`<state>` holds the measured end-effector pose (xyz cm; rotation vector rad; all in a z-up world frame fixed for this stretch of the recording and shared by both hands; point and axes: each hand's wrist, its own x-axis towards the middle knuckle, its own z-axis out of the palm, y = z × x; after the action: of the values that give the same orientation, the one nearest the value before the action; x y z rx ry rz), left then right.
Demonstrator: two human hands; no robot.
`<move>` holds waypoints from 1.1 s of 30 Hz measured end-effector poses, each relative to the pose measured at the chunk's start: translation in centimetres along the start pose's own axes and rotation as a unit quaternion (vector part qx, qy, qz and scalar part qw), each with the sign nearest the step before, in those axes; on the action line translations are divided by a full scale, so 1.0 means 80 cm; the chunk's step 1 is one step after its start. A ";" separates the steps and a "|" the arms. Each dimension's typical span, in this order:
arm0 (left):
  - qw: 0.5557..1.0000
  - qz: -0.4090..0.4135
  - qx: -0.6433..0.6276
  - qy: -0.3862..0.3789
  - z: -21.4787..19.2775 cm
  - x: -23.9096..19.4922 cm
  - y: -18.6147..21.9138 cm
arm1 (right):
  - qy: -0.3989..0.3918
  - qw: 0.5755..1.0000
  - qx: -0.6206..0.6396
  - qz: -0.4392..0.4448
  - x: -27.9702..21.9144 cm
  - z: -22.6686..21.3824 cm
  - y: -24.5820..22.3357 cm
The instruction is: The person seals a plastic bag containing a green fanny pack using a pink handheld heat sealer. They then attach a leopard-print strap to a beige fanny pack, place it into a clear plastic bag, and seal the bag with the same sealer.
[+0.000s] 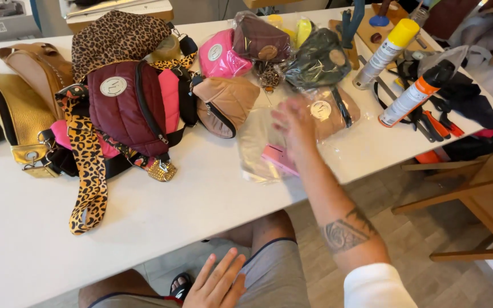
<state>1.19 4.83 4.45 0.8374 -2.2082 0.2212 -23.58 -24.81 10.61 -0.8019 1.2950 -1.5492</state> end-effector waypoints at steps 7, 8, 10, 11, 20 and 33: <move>0.981 -0.112 -0.056 -0.145 0.009 -0.060 -0.031 | -0.189 0.930 -0.248 -0.194 -0.174 -0.026 0.039; 0.985 -0.105 -0.063 -0.125 0.002 -0.060 -0.034 | -0.193 0.892 -0.292 -0.286 -0.174 -0.030 0.039; 0.987 -0.107 -0.062 -0.103 -0.005 -0.059 -0.039 | -0.206 0.842 -0.326 -0.376 -0.154 -0.027 0.030; 0.989 -0.101 -0.066 -0.086 -0.006 -0.057 -0.040 | -0.163 0.839 -0.357 -0.376 -0.133 -0.020 0.022; 0.991 -0.109 -0.073 -0.017 -0.020 -0.042 -0.027 | -0.140 0.685 -0.590 -0.404 0.002 0.122 0.002; 0.984 -0.158 -0.079 -0.038 -0.036 -0.053 -0.053 | -0.029 0.766 -0.376 -0.521 -0.034 0.106 -0.117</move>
<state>7.72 4.84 3.07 1.1053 -2.0936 -0.1403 -17.23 -25.25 21.89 -2.3792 1.5132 -1.7154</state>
